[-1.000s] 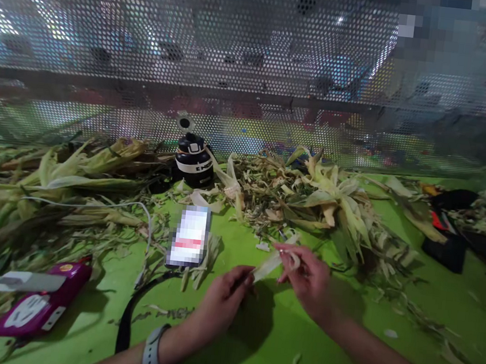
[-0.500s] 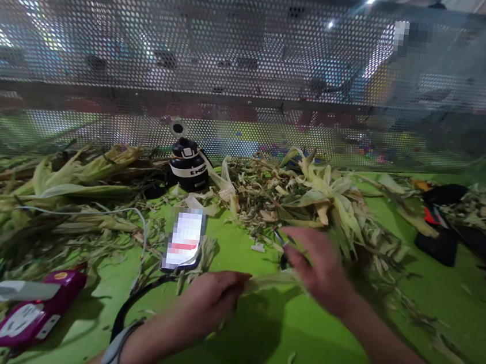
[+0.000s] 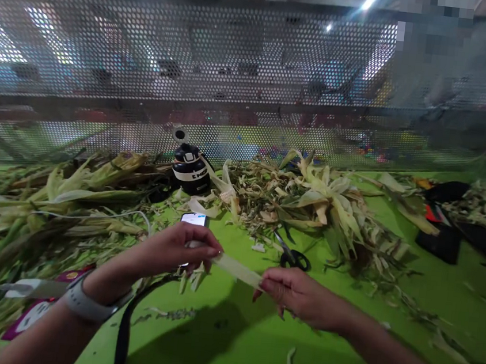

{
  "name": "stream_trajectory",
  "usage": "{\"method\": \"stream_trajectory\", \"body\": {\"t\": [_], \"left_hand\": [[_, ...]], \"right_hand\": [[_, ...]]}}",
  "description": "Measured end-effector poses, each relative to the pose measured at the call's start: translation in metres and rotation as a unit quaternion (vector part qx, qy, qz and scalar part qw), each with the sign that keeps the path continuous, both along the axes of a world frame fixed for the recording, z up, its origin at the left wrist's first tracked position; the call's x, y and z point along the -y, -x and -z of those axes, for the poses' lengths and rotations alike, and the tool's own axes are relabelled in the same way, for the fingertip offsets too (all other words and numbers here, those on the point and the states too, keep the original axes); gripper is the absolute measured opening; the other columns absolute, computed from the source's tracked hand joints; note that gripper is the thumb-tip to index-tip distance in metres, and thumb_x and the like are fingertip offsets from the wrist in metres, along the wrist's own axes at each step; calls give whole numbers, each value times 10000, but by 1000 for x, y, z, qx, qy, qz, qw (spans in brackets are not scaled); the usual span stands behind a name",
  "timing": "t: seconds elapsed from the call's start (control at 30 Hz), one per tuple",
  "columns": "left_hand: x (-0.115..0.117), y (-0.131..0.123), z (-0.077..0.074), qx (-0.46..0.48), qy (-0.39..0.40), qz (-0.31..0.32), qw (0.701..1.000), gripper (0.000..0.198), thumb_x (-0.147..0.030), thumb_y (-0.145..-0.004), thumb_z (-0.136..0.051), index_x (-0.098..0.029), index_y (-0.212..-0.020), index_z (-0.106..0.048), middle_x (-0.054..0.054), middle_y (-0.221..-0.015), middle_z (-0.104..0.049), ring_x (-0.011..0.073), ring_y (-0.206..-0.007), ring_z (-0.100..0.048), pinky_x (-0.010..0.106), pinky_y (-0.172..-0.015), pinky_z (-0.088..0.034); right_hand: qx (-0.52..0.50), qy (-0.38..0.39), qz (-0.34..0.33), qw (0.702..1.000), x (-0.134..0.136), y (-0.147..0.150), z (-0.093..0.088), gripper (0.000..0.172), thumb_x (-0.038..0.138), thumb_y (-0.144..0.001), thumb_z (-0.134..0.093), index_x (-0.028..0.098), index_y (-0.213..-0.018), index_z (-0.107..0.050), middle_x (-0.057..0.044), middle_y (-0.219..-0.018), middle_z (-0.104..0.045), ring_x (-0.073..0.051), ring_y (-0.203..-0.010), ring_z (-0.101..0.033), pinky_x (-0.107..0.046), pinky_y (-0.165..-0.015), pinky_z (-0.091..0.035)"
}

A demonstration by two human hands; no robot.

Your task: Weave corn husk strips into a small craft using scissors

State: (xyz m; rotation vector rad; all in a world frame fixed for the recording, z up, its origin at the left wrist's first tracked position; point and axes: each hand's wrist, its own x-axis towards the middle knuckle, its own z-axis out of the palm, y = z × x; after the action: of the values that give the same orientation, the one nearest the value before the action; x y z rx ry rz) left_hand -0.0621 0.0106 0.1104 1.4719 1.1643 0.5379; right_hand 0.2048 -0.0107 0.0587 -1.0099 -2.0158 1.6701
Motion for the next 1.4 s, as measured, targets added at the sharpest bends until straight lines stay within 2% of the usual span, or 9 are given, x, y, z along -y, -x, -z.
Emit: {"method": "stream_trajectory", "body": {"t": [0.2,0.3,0.4,0.6,0.97,1.07,1.17,1.27,1.4], "left_hand": [[-34,7,13,29,47,3,998,136,-266,-664,-750,-150,-728,-720,11,-529,-636,66,-383,-436,175,-388,-325],[-43,-8,35,130,35,-127,983,182,-237,-678,-749,-151,-831,-704,8,-629,-670,60,-449,-492,161,-443,-362],[-27,-43,61,238,103,-270,927,188,-316,-761,-674,-156,-859,-663,65,-848,-725,118,-652,-633,194,-562,-452],[32,-105,102,353,207,-184,893,313,-467,-755,-651,-155,-741,-670,49,-703,-698,183,-660,-610,313,-710,-496],[39,-99,91,413,207,-277,843,314,-342,-629,-807,-127,-830,-700,57,-816,-695,131,-677,-606,232,-644,-488],[34,-87,87,425,166,-280,844,274,-351,-664,-785,-133,-794,-680,42,-793,-685,129,-721,-619,227,-691,-501],[28,-75,82,402,149,-315,847,321,-358,-600,-822,-136,-767,-661,-8,-653,-631,94,-613,-576,203,-619,-489],[25,-70,79,362,148,-319,863,354,-395,-601,-807,-138,-787,-650,-42,-570,-562,72,-519,-506,188,-515,-443],[26,-68,80,340,156,-325,869,363,-394,-625,-786,-135,-839,-648,-65,-537,-507,49,-471,-437,159,-449,-364]], "right_hand": [[-97,236,4,967,-5,-2,9,296,456,-856,-584,165,-803,-599,83,-543,-427,-52,-420,-391,-191,-455,-398],[-171,292,76,938,-9,4,19,275,420,-829,-631,158,-773,-569,97,-500,-433,-31,-369,-321,-172,-399,-328],[-238,290,175,910,-15,17,31,292,425,-797,-657,163,-758,-536,111,-473,-415,-18,-344,-277,-161,-375,-258],[-194,307,223,905,-14,34,50,363,481,-750,-677,173,-743,-486,111,-458,-425,-18,-322,-276,-161,-350,-210],[-150,271,135,941,-5,36,56,491,641,-706,-634,164,-734,-521,59,-494,-533,-51,-357,-413,-173,-368,-321],[-75,200,81,974,-18,24,45,449,601,-809,-543,153,-774,-557,23,-583,-559,-81,-445,-477,-203,-441,-378],[68,-80,112,988,-40,11,34,342,478,-893,-480,159,-823,-582,-28,-723,-594,-146,-613,-551,-275,-580,-445],[256,-365,98,890,-59,5,35,180,293,-850,-590,141,-944,-611,-116,-982,-607,-253,-911,-560,-382,-784,-439],[319,-432,60,841,-68,7,45,98,182,-813,-629,121,-890,-624,-151,-1006,-600,-293,-963,-528,-418,-820,-420]]}}
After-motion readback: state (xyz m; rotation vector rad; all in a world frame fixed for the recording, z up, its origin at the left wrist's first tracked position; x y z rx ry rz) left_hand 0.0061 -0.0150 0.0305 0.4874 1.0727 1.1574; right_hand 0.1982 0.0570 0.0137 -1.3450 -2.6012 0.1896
